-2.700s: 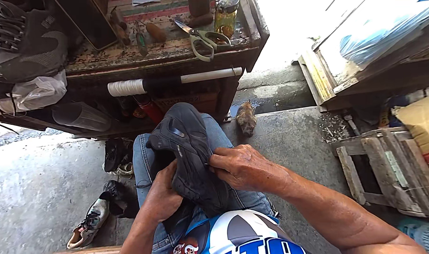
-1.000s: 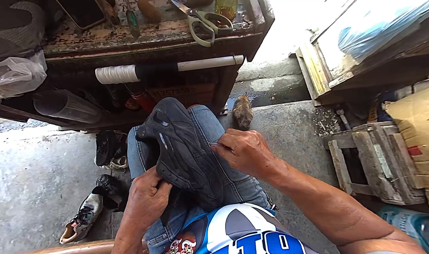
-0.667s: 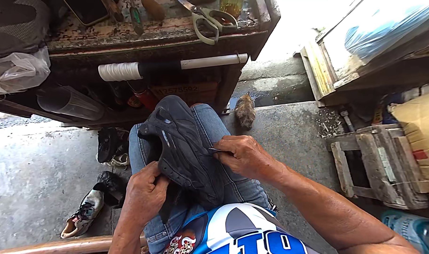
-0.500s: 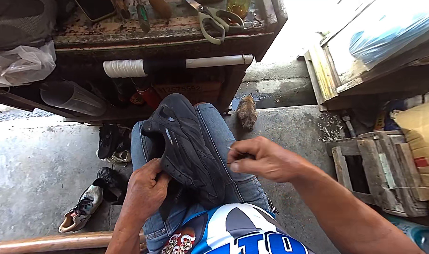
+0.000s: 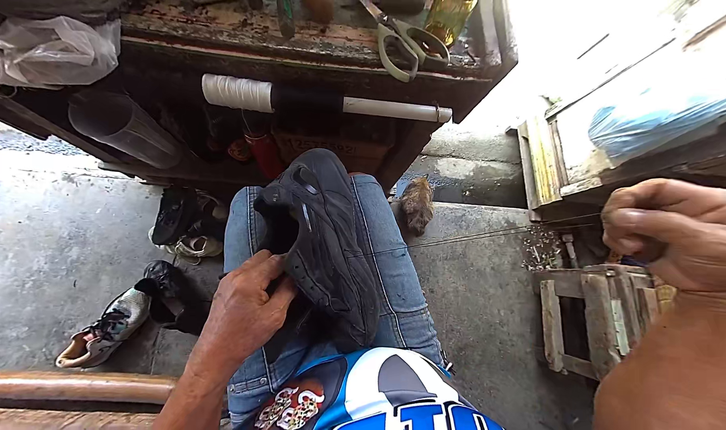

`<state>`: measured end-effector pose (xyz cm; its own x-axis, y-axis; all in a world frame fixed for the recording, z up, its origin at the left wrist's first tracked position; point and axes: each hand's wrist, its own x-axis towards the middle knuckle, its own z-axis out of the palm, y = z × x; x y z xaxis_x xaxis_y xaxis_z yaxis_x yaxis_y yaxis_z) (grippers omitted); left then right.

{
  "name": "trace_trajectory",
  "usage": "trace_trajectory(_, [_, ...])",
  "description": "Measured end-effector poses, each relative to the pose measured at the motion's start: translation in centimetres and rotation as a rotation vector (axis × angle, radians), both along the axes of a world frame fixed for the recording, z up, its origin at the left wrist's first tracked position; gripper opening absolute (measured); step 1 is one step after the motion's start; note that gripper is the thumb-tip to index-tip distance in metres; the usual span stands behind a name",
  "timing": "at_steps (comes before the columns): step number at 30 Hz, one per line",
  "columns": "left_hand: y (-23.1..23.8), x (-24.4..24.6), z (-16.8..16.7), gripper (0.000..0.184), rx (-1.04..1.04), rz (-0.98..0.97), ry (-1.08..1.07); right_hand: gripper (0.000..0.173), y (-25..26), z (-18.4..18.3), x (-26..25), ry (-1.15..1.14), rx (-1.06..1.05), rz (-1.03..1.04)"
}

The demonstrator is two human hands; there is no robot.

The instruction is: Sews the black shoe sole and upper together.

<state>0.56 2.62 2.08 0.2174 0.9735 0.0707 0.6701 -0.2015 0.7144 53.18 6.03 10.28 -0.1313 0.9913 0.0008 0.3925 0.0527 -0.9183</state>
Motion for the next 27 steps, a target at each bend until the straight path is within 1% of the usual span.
trace_trajectory(1, [0.0,0.0,0.0,0.022,0.007,0.009,0.020,0.007,0.2,0.0,-0.6,-0.294,-0.008,-0.084])
trace_trajectory(2, [0.0,0.1,0.1,0.023,0.013,0.015,0.035,0.008,0.5,0.0,-1.4,-0.561,-0.061,-0.148])
trace_trajectory(3, [0.1,0.1,0.1,0.023,0.019,0.020,0.053,0.012,1.0,-0.6,-2.2,-0.762,-0.139,-0.211])
trace_trajectory(4, [0.1,0.1,0.1,0.023,0.024,0.023,0.068,0.015,1.5,-1.5,-2.9,-0.914,-0.204,-0.269])
trace_trajectory(5, [0.1,0.2,0.1,0.023,0.026,0.025,0.084,0.017,1.9,-2.2,-3.8,-1.007,-0.241,-0.322])
trace_trajectory(6, [0.1,0.3,0.1,0.022,0.025,0.029,0.098,0.018,2.1,-2.7,-4.8,-1.047,-0.249,-0.368])
trace_trajectory(8, [0.1,0.3,0.2,0.022,0.011,0.031,0.117,0.022,2.2,-3.6,-7.1,-1.010,-0.187,-0.389])
trace_trajectory(9, [0.1,0.4,0.3,0.021,0.008,0.030,0.125,0.023,2.2,-4.0,-8.3,-0.957,-0.125,-0.347])
trace_trajectory(11, [0.2,0.5,0.3,0.021,0.022,0.033,0.149,0.026,2.0,-4.9,-11.4,-0.792,0.023,-0.179])
trace_trajectory(13, [0.3,0.2,0.4,0.025,0.078,0.060,0.180,0.031,1.6,-5.6,-15.7,-0.527,0.148,0.018])
trace_trajectory(14, [0.5,-0.5,0.6,0.031,0.107,0.084,0.202,0.036,1.3,-5.8,-18.0,-0.401,0.153,0.108])
trace_trajectory(15, [0.7,-1.9,0.8,0.041,0.124,0.116,0.222,0.043,1.0,-5.9,-20.1,-0.312,0.131,0.193])
trace_trajectory(17, [1.6,-5.7,1.0,0.052,0.125,0.250,0.283,0.050,0.6,-6.3,-23.0,-0.273,0.104,0.329])
trace_trajectory(19, [2.2,-9.0,0.7,0.058,0.088,0.417,0.318,0.049,0.8,-6.5,-24.2,-0.342,0.093,0.411])
trace_trajectory(20, [2.3,-9.9,0.7,0.057,0.084,0.467,0.277,0.048,1.1,-6.6,-24.5,-0.360,0.093,0.429])
trace_trajectory(21, [2.3,-10.2,0.8,0.049,0.098,0.479,0.155,0.046,1.4,-6.6,-24.6,-0.369,0.087,0.439])
trace_trajectory(22, [2.2,-10.0,1.0,0.037,0.110,0.441,-0.070,0.044,1.6,-6.4,-24.7,-0.382,0.067,0.450])
trace_trajectory(23, [2.1,-9.5,1.2,0.027,0.085,0.346,-0.363,0.043,1.8,-6.2,-24.6,-0.397,0.033,0.461])
trace_trajectory(24, [2.1,-9.0,1.5,0.024,0.021,0.219,-0.652,0.042,1.9,-6.0,-24.6,-0.411,-0.004,0.468])
trace_trajectory(25, [2.1,-8.4,1.8,0.028,-0.054,0.100,-0.900,0.041,2.1,-5.9,-24.5,-0.421,-0.020,0.473])
trace_trajectory(26, [2.2,-7.5,2.1,0.035,-0.116,0.017,-1.100,0.041,2.3,-5.8,-24.5,-0.426,-0.019,0.477])
trace_trajectory(27, [2.2,-6.7,2.3,0.038,-0.161,-0.047,-1.256,0.041,2.4,-5.7,-24.5,-0.427,-0.010,0.480])
